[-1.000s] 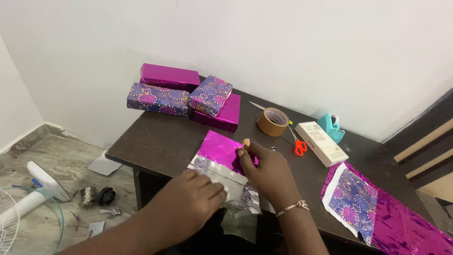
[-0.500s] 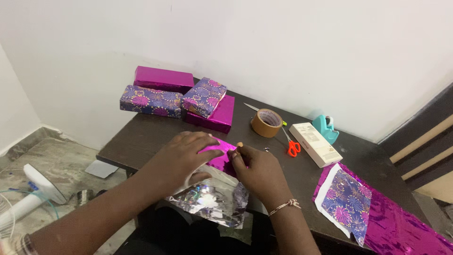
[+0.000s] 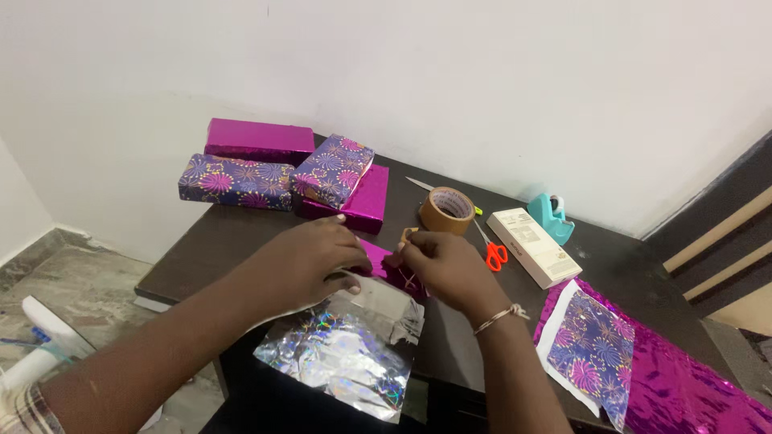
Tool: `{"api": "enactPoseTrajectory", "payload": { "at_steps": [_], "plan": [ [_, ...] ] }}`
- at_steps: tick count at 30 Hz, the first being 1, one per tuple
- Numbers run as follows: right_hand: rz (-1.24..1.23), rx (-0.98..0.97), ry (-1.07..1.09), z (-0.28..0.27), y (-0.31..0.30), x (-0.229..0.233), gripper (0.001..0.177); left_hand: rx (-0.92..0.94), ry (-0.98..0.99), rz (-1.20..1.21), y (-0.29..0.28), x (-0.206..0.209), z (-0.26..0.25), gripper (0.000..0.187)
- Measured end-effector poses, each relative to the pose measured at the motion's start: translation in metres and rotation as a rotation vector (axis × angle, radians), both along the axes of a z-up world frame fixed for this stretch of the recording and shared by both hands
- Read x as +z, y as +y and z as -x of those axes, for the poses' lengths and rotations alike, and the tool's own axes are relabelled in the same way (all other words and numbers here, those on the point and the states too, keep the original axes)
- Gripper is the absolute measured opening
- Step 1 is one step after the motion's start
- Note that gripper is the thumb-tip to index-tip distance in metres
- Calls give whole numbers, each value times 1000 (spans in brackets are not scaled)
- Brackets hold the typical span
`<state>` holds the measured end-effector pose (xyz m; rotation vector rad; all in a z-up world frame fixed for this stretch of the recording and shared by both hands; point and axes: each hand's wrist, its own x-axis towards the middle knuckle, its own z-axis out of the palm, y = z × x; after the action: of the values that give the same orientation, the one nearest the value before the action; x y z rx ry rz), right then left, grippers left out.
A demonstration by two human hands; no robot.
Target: The person wraps a small rectangular box with shiny pink wrapping paper. They fold the paper around the box, apply clear tape to secure the edges, and use scissors to cut the tape. The wrapped box is placed on the table with other already wrapped gifts.
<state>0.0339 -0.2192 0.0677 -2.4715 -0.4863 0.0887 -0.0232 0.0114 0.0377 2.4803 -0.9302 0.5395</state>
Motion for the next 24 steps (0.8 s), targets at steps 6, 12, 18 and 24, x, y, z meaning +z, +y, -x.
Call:
{"api": "enactPoseTrajectory", "payload": {
  "at_steps": [6, 12, 18, 24],
  "plan": [
    [-64, 35, 67, -43, -4, -7, 41, 223, 448, -74, -13, 33, -28, 36],
    [-243, -21, -85, -49, -5, -6, 30, 185, 429, -116, -18, 43, -50, 37],
    [-158, -154, -143, -27, -11, 15, 30, 224, 404, -144, -19, 32, -73, 41],
    [-129, -225, -350, -18, -12, 31, 35, 276, 504, -150, -18, 34, -102, 47]
  ]
}}
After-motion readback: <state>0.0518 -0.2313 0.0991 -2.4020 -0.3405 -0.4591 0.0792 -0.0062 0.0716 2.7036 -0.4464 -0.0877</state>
